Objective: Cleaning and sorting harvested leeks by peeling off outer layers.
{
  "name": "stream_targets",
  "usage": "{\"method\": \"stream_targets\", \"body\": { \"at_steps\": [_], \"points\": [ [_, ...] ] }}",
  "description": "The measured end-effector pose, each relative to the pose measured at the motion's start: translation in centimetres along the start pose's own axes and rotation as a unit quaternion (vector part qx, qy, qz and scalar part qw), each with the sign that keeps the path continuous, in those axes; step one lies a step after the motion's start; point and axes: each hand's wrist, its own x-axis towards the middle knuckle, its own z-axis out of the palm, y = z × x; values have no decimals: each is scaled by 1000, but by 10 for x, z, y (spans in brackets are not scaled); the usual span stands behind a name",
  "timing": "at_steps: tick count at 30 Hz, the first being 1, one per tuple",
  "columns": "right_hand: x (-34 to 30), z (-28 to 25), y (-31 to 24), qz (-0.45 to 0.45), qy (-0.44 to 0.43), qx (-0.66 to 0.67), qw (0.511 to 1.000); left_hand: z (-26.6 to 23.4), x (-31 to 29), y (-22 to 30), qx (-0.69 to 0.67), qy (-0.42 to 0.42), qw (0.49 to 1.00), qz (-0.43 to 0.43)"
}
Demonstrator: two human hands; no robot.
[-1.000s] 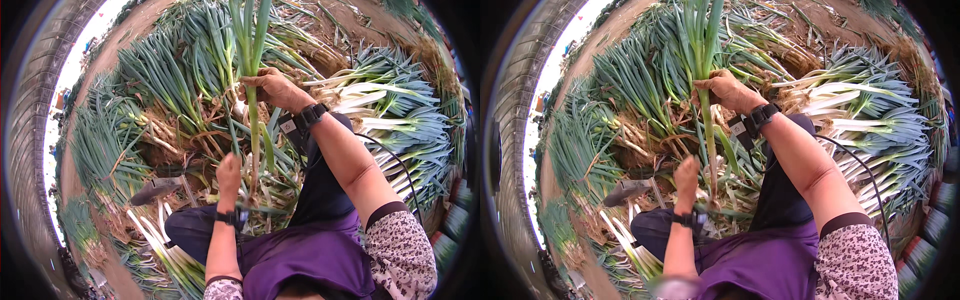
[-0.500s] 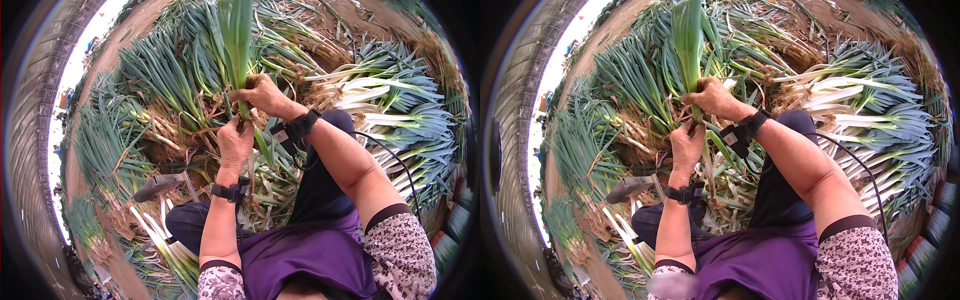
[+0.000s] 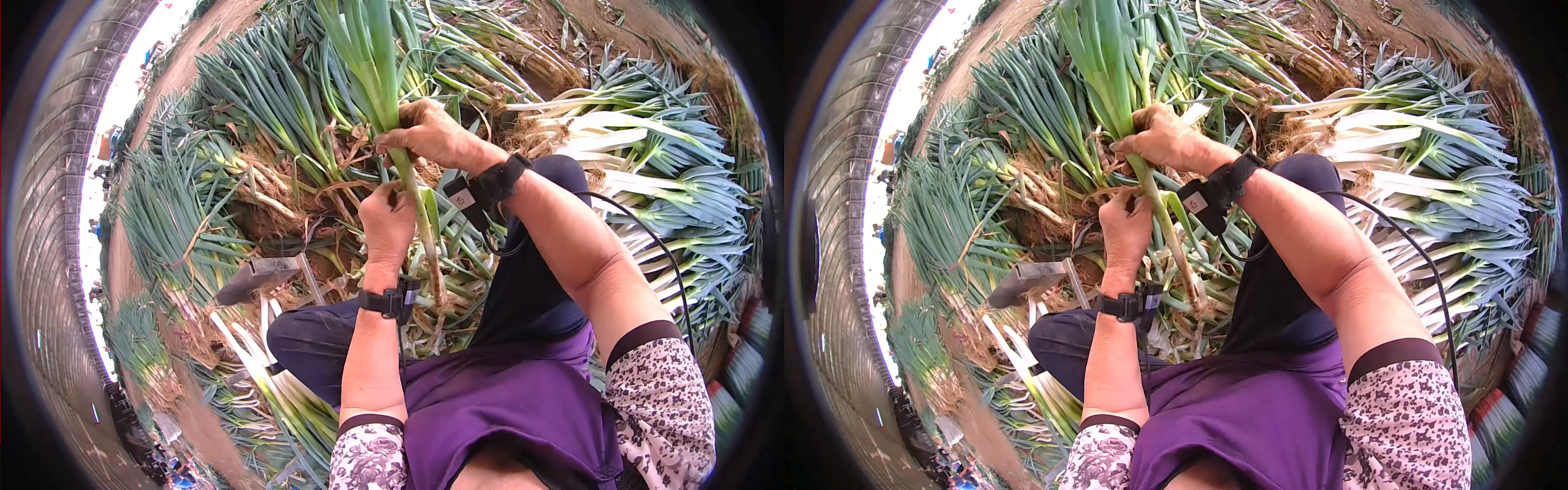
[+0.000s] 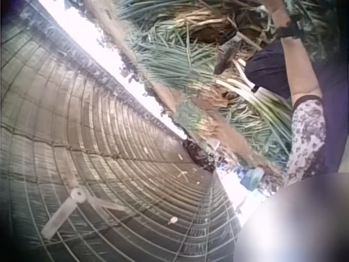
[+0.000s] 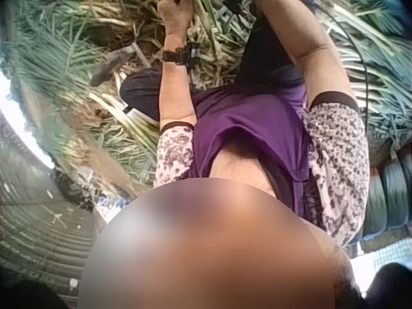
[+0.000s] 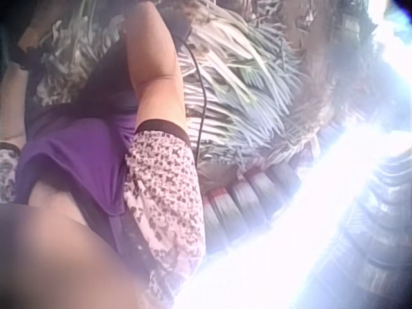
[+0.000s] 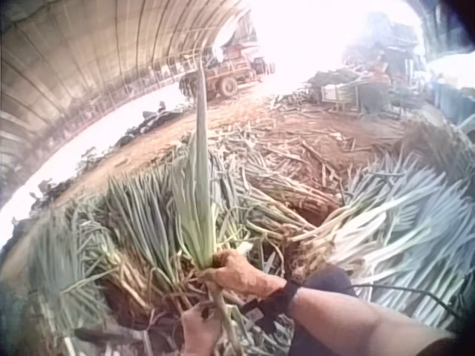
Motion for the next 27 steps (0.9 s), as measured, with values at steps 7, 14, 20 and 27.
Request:
{"method": "stream_targets", "body": {
  "at_steps": [7,14,20,27],
  "points": [
    [-11,-10,0,0,-35,127,991,-5,-52,-88,-547,-83,760,-343],
    [-6,-11,-2,-3,5,80,997,-56,-76,-155,-112,76,975,-178],
    [0,-4,10,33,11,50,998,-12,-33,-6,68,72,981,167],
    [11,3,19,78,39,103,991,-2,-28,-16,-68,38,997,-8]
  ]
}}
